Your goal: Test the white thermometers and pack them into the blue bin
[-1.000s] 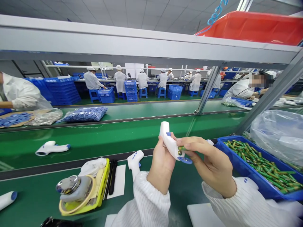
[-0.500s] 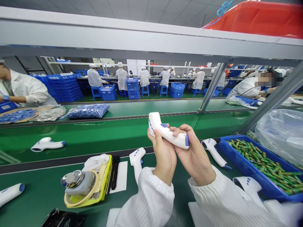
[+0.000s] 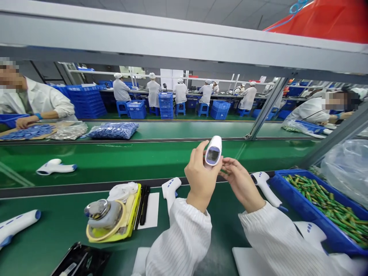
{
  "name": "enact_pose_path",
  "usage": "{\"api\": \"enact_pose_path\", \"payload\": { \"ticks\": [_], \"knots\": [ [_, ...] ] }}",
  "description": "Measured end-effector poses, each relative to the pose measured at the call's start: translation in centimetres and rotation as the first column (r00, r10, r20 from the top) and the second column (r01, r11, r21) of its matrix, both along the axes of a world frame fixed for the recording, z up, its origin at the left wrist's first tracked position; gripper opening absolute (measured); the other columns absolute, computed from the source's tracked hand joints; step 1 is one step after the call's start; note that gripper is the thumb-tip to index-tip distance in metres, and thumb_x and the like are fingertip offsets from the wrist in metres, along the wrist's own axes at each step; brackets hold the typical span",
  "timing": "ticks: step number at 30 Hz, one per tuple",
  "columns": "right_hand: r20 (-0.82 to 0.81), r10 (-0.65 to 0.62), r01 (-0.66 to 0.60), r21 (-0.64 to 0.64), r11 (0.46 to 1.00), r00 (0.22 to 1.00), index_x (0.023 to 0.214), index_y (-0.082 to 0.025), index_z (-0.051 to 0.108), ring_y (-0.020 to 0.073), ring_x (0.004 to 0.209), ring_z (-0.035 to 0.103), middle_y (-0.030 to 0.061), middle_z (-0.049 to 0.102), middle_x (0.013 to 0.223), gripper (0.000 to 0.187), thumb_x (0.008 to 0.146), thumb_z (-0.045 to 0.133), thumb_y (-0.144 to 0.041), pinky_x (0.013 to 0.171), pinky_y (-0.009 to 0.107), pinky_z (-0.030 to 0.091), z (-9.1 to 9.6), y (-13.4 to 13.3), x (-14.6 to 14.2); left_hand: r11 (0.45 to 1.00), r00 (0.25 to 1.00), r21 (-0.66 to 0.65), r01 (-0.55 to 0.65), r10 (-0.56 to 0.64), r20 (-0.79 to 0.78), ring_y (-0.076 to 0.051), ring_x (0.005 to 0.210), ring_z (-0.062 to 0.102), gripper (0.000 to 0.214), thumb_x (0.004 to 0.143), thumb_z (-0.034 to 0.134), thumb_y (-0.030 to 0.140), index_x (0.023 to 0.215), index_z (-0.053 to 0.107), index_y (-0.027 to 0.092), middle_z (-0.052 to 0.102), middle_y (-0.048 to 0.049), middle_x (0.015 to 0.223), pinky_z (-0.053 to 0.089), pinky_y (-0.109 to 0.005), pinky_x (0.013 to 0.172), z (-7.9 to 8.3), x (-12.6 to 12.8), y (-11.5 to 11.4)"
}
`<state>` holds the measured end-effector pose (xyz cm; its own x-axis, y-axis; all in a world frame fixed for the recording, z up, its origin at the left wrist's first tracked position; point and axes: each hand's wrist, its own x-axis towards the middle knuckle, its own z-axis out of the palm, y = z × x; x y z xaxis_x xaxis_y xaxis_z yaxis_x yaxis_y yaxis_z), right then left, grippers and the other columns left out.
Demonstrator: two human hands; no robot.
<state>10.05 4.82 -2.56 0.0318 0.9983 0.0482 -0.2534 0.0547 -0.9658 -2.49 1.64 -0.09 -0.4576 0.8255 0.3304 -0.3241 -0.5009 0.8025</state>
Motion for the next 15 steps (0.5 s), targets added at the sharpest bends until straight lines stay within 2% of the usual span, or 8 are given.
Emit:
{"api": "enact_pose_path", "payload": {
  "ticks": [2,4,6,9,12,15],
  "knots": [
    [0.022,-0.085,0.083,0.088,0.993,0.996,0.086,-0.022,0.059,0.0127,0.079,0.062,-0.0009,0.06,0.085,0.018,0.071,0.068,-0.025,0.075,0.027,0.055,0.0,0.5,0.4,0.999,0.997,-0.018,-0.027,0.025,-0.073,-0.018,0.099,0.055,0.043,0.067,0.081,0.013,0.107,0.071,0.027,0.062,-0.0048,0.104,0.044,-0.014,0.071,-0.3,-0.2,0.3],
    [0.066,-0.092,0.08,0.164,0.983,0.994,0.09,-0.022,0.06,0.0126,0.083,0.062,-0.0008,0.06,0.087,0.017,0.075,0.067,-0.028,0.076,0.025,0.053,0.6,0.7,0.5,0.999,0.995,-0.032,-0.032,0.029,-0.1,-0.017,0.092,0.056,0.036,0.07,0.08,0.015,0.104,0.071,0.026,0.063,-0.0045,0.101,0.041,-0.014,0.068,-0.7,-0.3,0.5],
    [0.127,-0.079,0.05,0.216,0.975,0.989,0.101,-0.024,0.061,0.0132,0.092,0.062,0.0,0.062,0.099,0.024,0.079,0.067,-0.03,0.08,0.025,0.053,1.4,0.9,0.4,0.998,0.993,-0.059,0.018,-0.025,-0.119,-0.016,0.078,0.055,0.032,0.075,0.077,0.02,0.106,0.069,0.026,0.064,-0.003,0.09,0.038,-0.015,0.061,-1.0,-0.2,0.7],
    [0.179,-0.014,-0.022,0.2,0.98,0.984,0.116,-0.027,0.06,0.0139,0.099,0.06,0.0009,0.062,0.111,0.037,0.081,0.067,-0.035,0.083,0.024,0.052,2.4,1.0,0.3,0.985,0.982,-0.128,0.116,-0.132,-0.133,-0.015,0.065,0.051,0.034,0.078,0.076,0.024,0.11,0.066,0.029,0.061,0.0004,0.075,0.035,-0.017,0.057,-1.2,0.2,0.6],
    [0.179,0.054,-0.08,0.141,0.987,0.982,0.117,-0.025,0.061,0.0142,0.089,0.061,0.0015,0.063,0.105,0.039,0.082,0.066,-0.04,0.073,0.023,0.052,2.9,0.7,0.1,0.972,0.976,-0.169,0.16,-0.182,-0.118,-0.018,0.072,0.057,0.04,0.071,0.08,0.022,0.107,0.067,0.031,0.06,0.0008,0.072,0.039,-0.018,0.062,-1.1,0.9,0.2],
    [0.176,0.052,-0.08,0.153,0.985,0.983,0.12,-0.026,0.06,0.0154,0.086,0.061,0.0019,0.064,0.104,0.04,0.083,0.064,-0.041,0.071,0.023,0.053,2.6,0.4,0.1,0.975,0.968,-0.184,0.122,-0.158,-0.195,-0.021,0.079,0.061,0.046,0.07,0.08,0.024,0.113,0.066,0.033,0.06,0.0001,0.073,0.043,-0.02,0.068,-0.7,1.2,-0.2]
  ]
}}
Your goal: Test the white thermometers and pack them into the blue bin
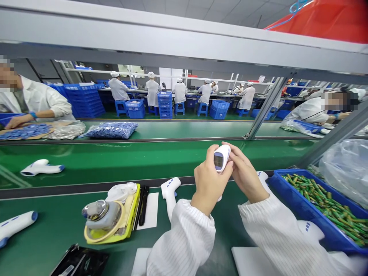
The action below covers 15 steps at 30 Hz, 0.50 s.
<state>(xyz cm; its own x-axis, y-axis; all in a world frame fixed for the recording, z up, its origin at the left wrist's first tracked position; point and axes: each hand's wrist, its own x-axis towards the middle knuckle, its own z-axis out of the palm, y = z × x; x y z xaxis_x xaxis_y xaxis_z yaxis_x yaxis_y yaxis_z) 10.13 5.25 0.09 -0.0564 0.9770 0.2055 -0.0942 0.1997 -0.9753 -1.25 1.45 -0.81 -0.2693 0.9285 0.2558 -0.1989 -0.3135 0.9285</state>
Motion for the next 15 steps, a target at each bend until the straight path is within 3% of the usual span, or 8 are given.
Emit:
{"api": "enact_pose_path", "payload": {
  "ticks": [2,5,7,8,10,12,13,15],
  "knots": [
    [-0.005,-0.002,0.002,0.031,1.0,1.0,0.12,-0.026,0.06,0.0163,0.088,0.062,0.0023,0.064,0.105,0.038,0.084,0.062,-0.041,0.073,0.024,0.053,-0.4,-0.1,0.0,0.999,0.987,0.016,-0.034,0.036,-0.159,-0.021,0.076,0.062,0.045,0.075,0.076,0.029,0.117,0.064,0.033,0.062,0.0002,0.074,0.043,-0.023,0.071,0.2,0.0,-0.1],
    [-0.004,-0.009,0.009,0.07,0.997,1.0,0.121,-0.027,0.06,0.0168,0.088,0.062,0.0026,0.064,0.105,0.037,0.087,0.06,-0.043,0.073,0.025,0.053,-1.0,0.1,0.3,0.997,0.887,0.063,-0.041,0.066,-0.457,-0.021,0.07,0.062,0.042,0.083,0.065,0.035,0.124,0.057,0.032,0.065,0.0001,0.078,0.043,-0.027,0.071,0.2,-0.2,-0.2],
    [0.005,-0.025,0.025,0.09,0.996,1.0,0.123,-0.027,0.058,0.0172,0.088,0.062,0.0031,0.065,0.105,0.038,0.09,0.057,-0.045,0.073,0.026,0.053,-1.4,0.2,0.5,0.997,0.844,0.082,-0.012,0.054,-0.533,-0.021,0.071,0.062,0.043,0.085,0.062,0.039,0.127,0.054,0.032,0.067,-0.0003,0.083,0.042,-0.028,0.07,0.1,-0.2,-0.1],
    [0.018,-0.042,0.039,0.113,0.993,0.999,0.125,-0.027,0.057,0.0177,0.09,0.062,0.0038,0.065,0.107,0.039,0.091,0.056,-0.046,0.074,0.027,0.053,-1.5,0.1,0.6,0.997,0.862,0.082,0.006,0.036,-0.505,-0.021,0.073,0.062,0.043,0.086,0.062,0.04,0.126,0.053,0.032,0.068,-0.0006,0.086,0.042,-0.028,0.07,0.0,-0.3,0.1],
    [0.082,-0.106,0.085,0.221,0.971,0.991,0.13,-0.027,0.055,0.0189,0.096,0.062,0.006,0.064,0.118,0.042,0.092,0.057,-0.044,0.077,0.029,0.053,-1.6,-0.4,0.8,0.996,0.955,0.069,0.065,-0.042,-0.293,-0.018,0.076,0.062,0.04,0.084,0.065,0.042,0.121,0.054,0.03,0.067,-0.0012,0.094,0.044,-0.027,0.07,-0.1,-0.3,0.5],
    [0.194,-0.18,0.085,0.418,0.905,0.964,0.135,-0.028,0.054,0.0203,0.107,0.059,0.0076,0.056,0.136,0.043,0.093,0.058,-0.037,0.082,0.03,0.052,-1.7,-1.4,0.9,0.986,0.981,0.037,0.16,-0.163,0.105,-0.015,0.073,0.061,0.038,0.083,0.067,0.043,0.115,0.054,0.027,0.066,-0.0018,0.097,0.045,-0.024,0.066,-0.2,-0.3,1.0],
    [0.261,-0.178,0.021,0.513,0.858,0.949,0.135,-0.029,0.055,0.0212,0.112,0.058,0.0075,0.052,0.141,0.042,0.093,0.058,-0.034,0.085,0.031,0.052,-1.6,-2.1,0.8,0.973,0.92,0.012,0.233,-0.224,0.322,-0.014,0.068,0.06,0.038,0.083,0.066,0.045,0.111,0.055,0.024,0.065,-0.0022,0.093,0.046,-0.023,0.063,-0.1,-0.3,1.2],
    [0.401,-0.07,-0.206,0.603,0.77,0.913,0.129,-0.029,0.061,0.0235,0.122,0.055,0.0075,0.054,0.142,0.035,0.095,0.057,-0.031,0.093,0.034,0.05,-1.6,-3.4,0.5,0.913,0.696,-0.051,0.404,-0.271,0.665,-0.009,0.054,0.053,0.039,0.085,0.06,0.052,0.099,0.057,0.016,0.059,-0.0005,0.074,0.043,-0.021,0.053,0.2,-0.4,1.4]
  ]
}}
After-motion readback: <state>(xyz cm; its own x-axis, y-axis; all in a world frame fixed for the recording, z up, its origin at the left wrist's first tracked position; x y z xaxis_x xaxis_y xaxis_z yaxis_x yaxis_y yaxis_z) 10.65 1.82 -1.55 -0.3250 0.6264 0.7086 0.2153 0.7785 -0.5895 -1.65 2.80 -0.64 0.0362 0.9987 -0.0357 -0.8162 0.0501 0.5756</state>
